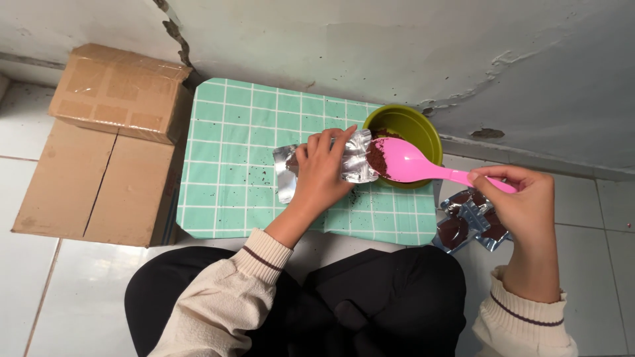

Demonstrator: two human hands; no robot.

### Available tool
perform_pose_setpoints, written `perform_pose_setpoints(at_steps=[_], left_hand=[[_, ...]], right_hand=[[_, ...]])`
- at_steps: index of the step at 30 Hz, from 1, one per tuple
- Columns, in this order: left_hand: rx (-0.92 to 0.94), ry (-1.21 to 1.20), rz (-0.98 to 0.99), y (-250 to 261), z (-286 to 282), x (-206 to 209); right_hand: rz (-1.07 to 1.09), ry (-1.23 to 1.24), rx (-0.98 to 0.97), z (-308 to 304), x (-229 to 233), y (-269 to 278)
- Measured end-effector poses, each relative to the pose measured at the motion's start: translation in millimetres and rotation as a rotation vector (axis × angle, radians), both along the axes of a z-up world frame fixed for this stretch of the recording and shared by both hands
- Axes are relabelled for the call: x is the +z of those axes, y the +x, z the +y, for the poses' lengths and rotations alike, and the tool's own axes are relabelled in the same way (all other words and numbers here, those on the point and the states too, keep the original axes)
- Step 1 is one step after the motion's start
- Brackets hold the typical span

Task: The person scoops dark brown powder from a green bowl into silver-lined pouches using a large pink spoon. After filling a pouch, they seal it by hand and place it on the floor with other pouches.

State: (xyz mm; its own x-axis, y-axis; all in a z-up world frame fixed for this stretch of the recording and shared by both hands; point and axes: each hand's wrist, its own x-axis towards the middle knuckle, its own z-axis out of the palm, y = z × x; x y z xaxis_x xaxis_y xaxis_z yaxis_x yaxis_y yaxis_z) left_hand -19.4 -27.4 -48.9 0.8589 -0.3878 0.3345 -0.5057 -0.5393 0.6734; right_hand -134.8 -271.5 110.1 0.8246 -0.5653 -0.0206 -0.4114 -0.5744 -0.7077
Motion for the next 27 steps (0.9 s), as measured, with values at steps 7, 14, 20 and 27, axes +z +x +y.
perform_pose_setpoints(at_steps=[7,14,20,27], left_hand=[[-0.019,0.007,0.042,-5.9,-8.3,-2.1],[0.034,-0.186,0.147,-14.7,-12.0,5.5],[0.072,-0.308,0.114,-15.3,-7.3,14.3],[0.067,-0.265,0.136,-18.4,-5.3,20.6]], right_hand=[[0.229,-0.379,-0.115,37.6,26.9,8.4],[-0.238,-1.461,0.255,102.3,35.6,-18.2],[-0.310,-1.457,0.279,108.5,49.1,-26.3],[-0.284,-1.424,0.235,90.8,47.7,-36.7]])
